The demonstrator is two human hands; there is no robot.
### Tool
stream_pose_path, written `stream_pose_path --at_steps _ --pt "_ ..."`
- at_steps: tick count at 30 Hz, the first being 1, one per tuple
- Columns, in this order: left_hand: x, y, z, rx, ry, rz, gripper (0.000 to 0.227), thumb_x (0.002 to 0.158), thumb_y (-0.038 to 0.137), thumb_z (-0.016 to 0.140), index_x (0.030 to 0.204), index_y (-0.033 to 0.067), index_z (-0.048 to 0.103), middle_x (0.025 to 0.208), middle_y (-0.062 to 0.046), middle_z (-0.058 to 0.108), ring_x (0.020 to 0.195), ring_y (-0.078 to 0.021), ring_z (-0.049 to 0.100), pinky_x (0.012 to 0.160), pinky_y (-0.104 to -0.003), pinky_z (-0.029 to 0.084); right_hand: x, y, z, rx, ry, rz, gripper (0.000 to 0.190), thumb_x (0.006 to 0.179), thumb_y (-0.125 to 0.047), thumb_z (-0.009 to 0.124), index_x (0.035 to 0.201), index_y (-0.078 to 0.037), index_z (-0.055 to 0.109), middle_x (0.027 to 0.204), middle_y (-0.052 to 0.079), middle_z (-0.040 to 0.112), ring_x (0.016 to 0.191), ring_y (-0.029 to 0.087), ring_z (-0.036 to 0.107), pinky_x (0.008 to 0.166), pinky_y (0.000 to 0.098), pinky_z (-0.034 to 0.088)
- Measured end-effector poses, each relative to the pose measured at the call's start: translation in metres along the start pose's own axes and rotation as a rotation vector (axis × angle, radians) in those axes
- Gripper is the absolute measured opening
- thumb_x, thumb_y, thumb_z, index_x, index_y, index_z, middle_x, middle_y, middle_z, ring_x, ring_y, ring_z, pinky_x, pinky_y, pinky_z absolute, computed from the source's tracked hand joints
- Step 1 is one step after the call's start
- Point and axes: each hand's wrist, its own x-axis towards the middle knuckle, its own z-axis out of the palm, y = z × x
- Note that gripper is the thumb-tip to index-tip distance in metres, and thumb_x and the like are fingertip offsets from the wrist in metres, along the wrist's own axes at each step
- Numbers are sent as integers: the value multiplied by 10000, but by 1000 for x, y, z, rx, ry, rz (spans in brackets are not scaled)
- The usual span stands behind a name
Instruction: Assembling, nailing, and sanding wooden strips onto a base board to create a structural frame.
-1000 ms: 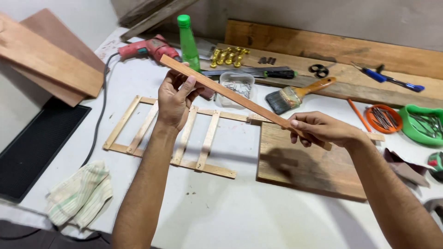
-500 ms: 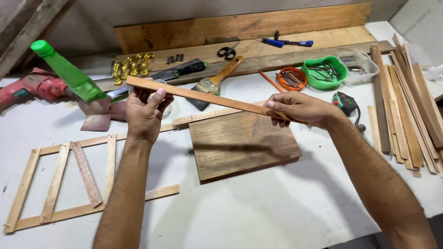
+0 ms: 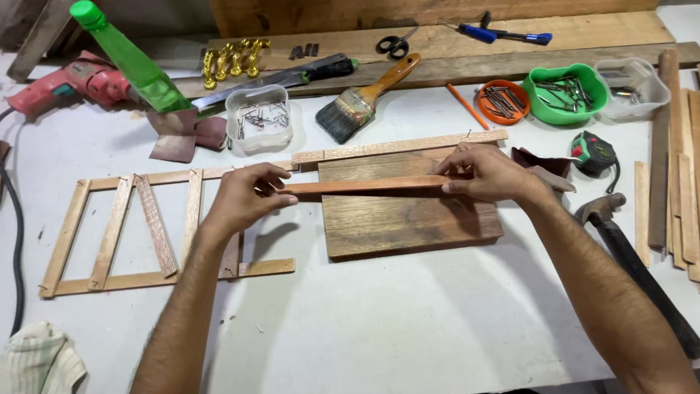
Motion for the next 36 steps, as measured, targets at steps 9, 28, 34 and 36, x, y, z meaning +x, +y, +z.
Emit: stream_pose_path --at_steps 9,28,34,36 --pt "15 15 46 553 8 251 422 866 416 802 1185 149 728 1137 -48 622 1084 -213 547 973 -386 504 3 4 10 -109 76 -43 498 747 -273 875 1218 -178 742 1088 43 721 1037 204 678 907 406 570" --pt "43 2 82 570 96 418 222 950 267 730 1086 98 778 984 -50 716 946 -217 594 877 -389 539 16 -11 15 -127 70 -10 292 760 -215 877 1031 -134 807 993 35 741 911 182 717 817 347 612" --pt "55 -12 93 544 227 490 177 942 224 726 1024 78 783 1046 -111 721 948 -211 656 827 -359 602 28 -9 13 -185 12 60 252 869 -187 788 1121 -190 796 1043 16 754 917 174 749 847 349 634" --pt "53 -7 92 609 252 473 179 936 217 728 1038 84 793 1003 -104 733 968 -221 666 838 -354 613 26 -13 12 -328 90 -32 246 814 -161 834 1060 -178 823 940 61 751 959 193 700 899 356 589"
